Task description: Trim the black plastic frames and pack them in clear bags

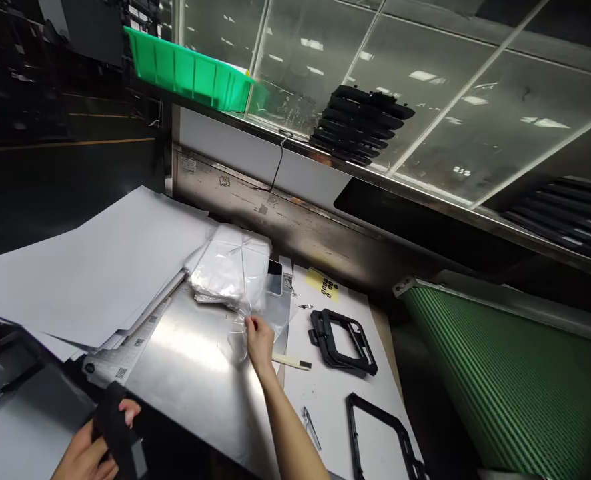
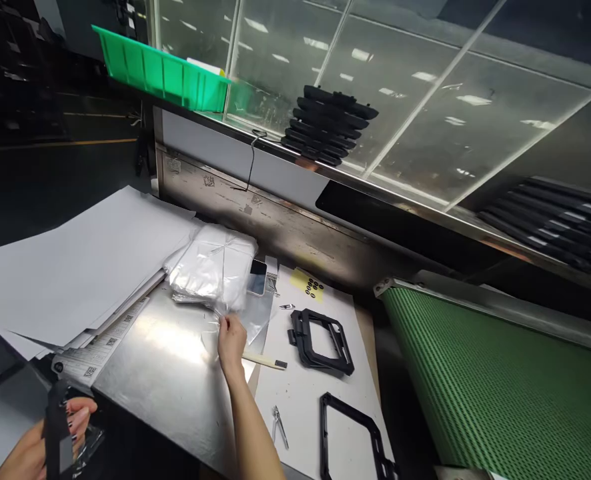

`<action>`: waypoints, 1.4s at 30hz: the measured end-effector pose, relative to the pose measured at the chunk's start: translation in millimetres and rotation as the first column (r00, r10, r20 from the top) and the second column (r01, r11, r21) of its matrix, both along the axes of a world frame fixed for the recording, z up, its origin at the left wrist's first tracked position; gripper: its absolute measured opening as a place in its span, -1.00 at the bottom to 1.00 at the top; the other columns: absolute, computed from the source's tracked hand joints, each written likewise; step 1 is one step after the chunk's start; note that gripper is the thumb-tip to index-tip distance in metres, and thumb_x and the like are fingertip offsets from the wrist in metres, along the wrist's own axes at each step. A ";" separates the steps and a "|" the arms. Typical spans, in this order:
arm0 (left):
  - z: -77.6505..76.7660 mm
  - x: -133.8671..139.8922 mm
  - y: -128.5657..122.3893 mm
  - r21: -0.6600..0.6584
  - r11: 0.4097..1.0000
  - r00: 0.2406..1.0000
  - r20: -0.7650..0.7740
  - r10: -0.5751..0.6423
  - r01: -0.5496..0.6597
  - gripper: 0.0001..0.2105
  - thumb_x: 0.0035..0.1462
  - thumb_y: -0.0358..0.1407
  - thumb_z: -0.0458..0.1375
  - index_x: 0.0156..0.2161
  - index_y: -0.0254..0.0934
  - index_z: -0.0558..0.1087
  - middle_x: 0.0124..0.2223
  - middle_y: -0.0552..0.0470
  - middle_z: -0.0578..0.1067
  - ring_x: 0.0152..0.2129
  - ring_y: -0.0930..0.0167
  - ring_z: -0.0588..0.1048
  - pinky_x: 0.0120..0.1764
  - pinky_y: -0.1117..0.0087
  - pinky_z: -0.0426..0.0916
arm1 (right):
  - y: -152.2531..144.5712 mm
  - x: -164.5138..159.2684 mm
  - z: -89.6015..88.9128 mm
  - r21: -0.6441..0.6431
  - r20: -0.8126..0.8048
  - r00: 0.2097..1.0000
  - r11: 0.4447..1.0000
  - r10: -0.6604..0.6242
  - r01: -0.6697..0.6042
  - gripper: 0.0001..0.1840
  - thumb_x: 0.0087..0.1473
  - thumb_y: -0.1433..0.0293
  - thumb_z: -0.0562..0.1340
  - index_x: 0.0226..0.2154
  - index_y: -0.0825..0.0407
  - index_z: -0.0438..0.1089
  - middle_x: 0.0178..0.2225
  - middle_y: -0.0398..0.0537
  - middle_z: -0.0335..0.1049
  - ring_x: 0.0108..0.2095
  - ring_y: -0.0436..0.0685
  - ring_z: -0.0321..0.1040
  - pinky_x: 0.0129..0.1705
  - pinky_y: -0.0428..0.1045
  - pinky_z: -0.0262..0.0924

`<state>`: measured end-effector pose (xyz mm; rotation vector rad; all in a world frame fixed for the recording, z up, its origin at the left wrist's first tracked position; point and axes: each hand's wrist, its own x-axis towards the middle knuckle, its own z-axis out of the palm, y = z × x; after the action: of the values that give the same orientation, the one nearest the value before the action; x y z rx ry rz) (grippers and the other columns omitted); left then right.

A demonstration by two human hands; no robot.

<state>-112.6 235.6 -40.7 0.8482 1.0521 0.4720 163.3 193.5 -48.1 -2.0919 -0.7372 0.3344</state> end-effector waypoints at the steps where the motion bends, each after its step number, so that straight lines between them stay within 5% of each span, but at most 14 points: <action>1: 3.4 3.6 1.7 -0.006 1.000 1.000 0.008 -0.011 0.011 -0.56 -0.21 0.03 0.18 -0.32 -0.30 0.30 -0.73 0.29 0.14 -0.86 0.72 -0.06 -0.79 0.67 -0.13 | -7.9 -5.8 4.0 0.006 -0.039 0.999 1.000 0.024 -0.024 -0.76 0.09 0.29 0.09 -0.25 0.12 0.28 -0.30 -0.10 0.31 -0.35 0.01 0.30 -0.32 0.01 0.24; 6: 21.2 38.1 2.2 -0.049 0.984 0.981 0.109 -0.163 0.169 -0.64 -0.11 -0.07 0.16 -0.32 -0.35 0.36 -0.51 0.10 0.35 -0.80 0.74 -0.06 -0.75 0.62 -0.13 | -47.1 -53.8 29.3 0.042 -0.258 0.945 0.980 0.200 -0.196 -0.77 0.07 0.30 0.11 -0.47 0.14 0.28 -0.54 -0.23 0.26 -0.54 -0.09 0.24 -0.46 -0.09 0.20; 11: 25.0 66.1 -4.8 -0.079 0.924 0.917 0.180 -0.357 0.375 -0.74 0.01 -0.15 0.09 -0.49 -0.35 0.29 -0.69 0.30 0.06 -0.81 0.68 -0.09 -0.76 0.60 -0.15 | -68.5 -97.1 51.4 0.069 -0.392 0.879 0.961 0.273 -0.268 -0.81 -0.13 0.40 0.24 -0.63 0.10 0.23 -0.68 -0.30 0.10 -0.61 -0.11 0.07 -0.54 -0.14 0.02; 16: 26.0 62.1 -10.3 -0.042 0.886 0.886 0.079 -0.457 0.461 -0.79 0.07 -0.35 0.06 -0.56 -0.36 0.25 -0.72 0.32 0.06 -0.85 0.68 -0.04 -0.79 0.61 -0.09 | -78.4 -114.9 55.3 0.103 -0.463 0.827 0.946 0.318 -0.306 -0.85 -0.26 0.41 0.30 -0.58 0.08 0.30 -0.60 -0.25 0.20 -0.55 -0.06 0.09 -0.50 -0.12 -0.01; 25: 31.3 35.3 -14.5 0.098 0.906 0.909 -0.122 -0.399 0.411 -0.75 0.07 -0.31 0.07 -0.58 -0.36 0.25 -0.73 0.32 0.07 -0.84 0.67 0.02 -0.78 0.60 -0.04 | -79.3 -140.6 30.4 0.231 -0.618 0.754 0.968 0.221 -0.094 -0.80 -0.14 0.29 0.24 -0.55 0.10 0.35 -0.54 -0.13 0.30 -0.48 0.03 0.20 -0.40 -0.06 0.09; 31: 22.3 2.7 8.4 0.153 0.936 0.940 -0.185 -0.288 0.317 -0.79 0.09 -0.31 0.04 -0.53 -0.35 0.27 -0.70 0.30 0.10 -0.82 0.65 0.03 -0.74 0.58 -0.01 | -86.9 -117.7 33.7 0.318 -0.763 0.634 0.929 0.130 0.191 -0.71 -0.11 0.15 0.20 -0.57 0.05 0.25 -0.59 -0.20 0.25 -0.53 -0.02 0.23 -0.36 -0.01 0.19; 35: 27.1 -23.8 25.3 0.102 0.919 0.920 -0.131 -0.368 0.382 -0.78 -0.01 -0.24 0.12 -0.54 -0.35 0.26 -0.72 0.31 0.05 -0.81 0.66 -0.04 -0.71 0.56 -0.12 | -86.3 -99.8 29.8 0.339 -0.806 0.572 0.909 0.149 0.241 -0.68 0.00 0.19 0.13 -0.57 0.09 0.21 -0.63 -0.26 0.17 -0.61 -0.10 0.17 -0.51 -0.09 0.17; 37: 33.2 -33.4 29.7 0.054 0.894 0.895 -0.081 -0.439 0.444 -0.77 -0.09 -0.21 0.17 -0.44 -0.36 0.31 -0.69 0.29 0.11 -0.78 0.67 -0.05 -0.69 0.54 -0.18 | -83.0 -96.5 26.4 0.331 -0.813 0.566 0.909 0.139 0.253 -0.67 0.07 0.22 0.07 -0.57 0.11 0.20 -0.67 -0.31 0.08 -0.71 -0.16 0.02 -0.66 -0.18 0.03; 39: 41.7 -39.2 31.5 -0.003 0.854 0.854 0.006 -0.519 0.519 -0.54 -0.14 -0.18 0.18 -0.12 -0.35 0.26 -0.60 0.21 0.25 -0.75 0.65 0.00 -0.66 0.53 -0.17 | -77.1 -96.0 23.4 0.330 -0.802 0.586 0.904 0.117 0.271 -0.69 0.11 0.24 0.04 -0.52 0.12 0.20 -0.66 -0.33 0.05 -0.74 -0.19 -0.08 -0.74 -0.21 -0.10; 42: 58.3 -40.3 30.8 -0.081 0.765 0.767 0.146 -0.625 0.638 -0.21 -0.11 -0.16 0.11 0.17 -0.28 -0.21 -0.49 0.06 0.40 -0.72 0.60 0.09 -0.61 0.49 -0.09 | -64.1 -97.7 22.0 0.344 -0.744 0.663 0.899 0.085 0.271 -0.74 0.11 0.26 0.04 -0.43 0.13 0.21 -0.61 -0.30 0.11 -0.74 -0.20 -0.08 -0.74 -0.22 -0.12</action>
<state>-152.9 266.4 17.5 0.9914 0.6224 -0.1276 65.6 129.5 -26.1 -1.3607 -0.1571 0.8340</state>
